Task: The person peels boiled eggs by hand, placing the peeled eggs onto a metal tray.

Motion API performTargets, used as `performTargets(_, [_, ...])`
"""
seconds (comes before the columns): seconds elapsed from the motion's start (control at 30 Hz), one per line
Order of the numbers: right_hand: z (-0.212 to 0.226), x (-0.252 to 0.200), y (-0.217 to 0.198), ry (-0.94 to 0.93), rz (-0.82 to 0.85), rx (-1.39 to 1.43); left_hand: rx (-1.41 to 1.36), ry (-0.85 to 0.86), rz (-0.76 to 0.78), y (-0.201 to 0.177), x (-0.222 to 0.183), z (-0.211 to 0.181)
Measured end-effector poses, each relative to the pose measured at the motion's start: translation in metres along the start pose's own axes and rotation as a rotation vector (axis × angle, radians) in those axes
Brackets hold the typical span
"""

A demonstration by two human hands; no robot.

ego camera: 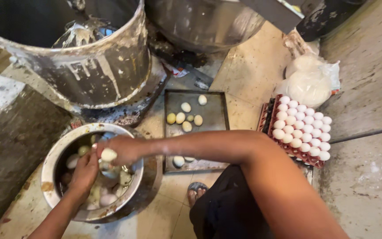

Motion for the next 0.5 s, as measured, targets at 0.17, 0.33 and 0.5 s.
performTargets(0.17, [0.005,0.003,0.010,0.005,-0.090,-0.099,-0.684,-0.141,0.206,0.002,-0.007,-0.003])
performTargets(0.33, [0.013,0.006,0.004,0.310,-0.073,0.424,-0.851,-0.156,0.230,-0.002,-0.009,-0.008])
performTargets(0.5, [0.024,-0.002,-0.014,0.107,-0.134,-0.115,-0.784,-0.095,0.285,0.002,-0.010,-0.015])
Point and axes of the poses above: each hand's wrist, its own x-axis towards the middle knuckle, its own y-axis out of the palm, z = x × y, the point moved 4 cm from there along x, towards the middle knuckle, and after that the axes turned 8 degrees about x, right-handed, at the moved point
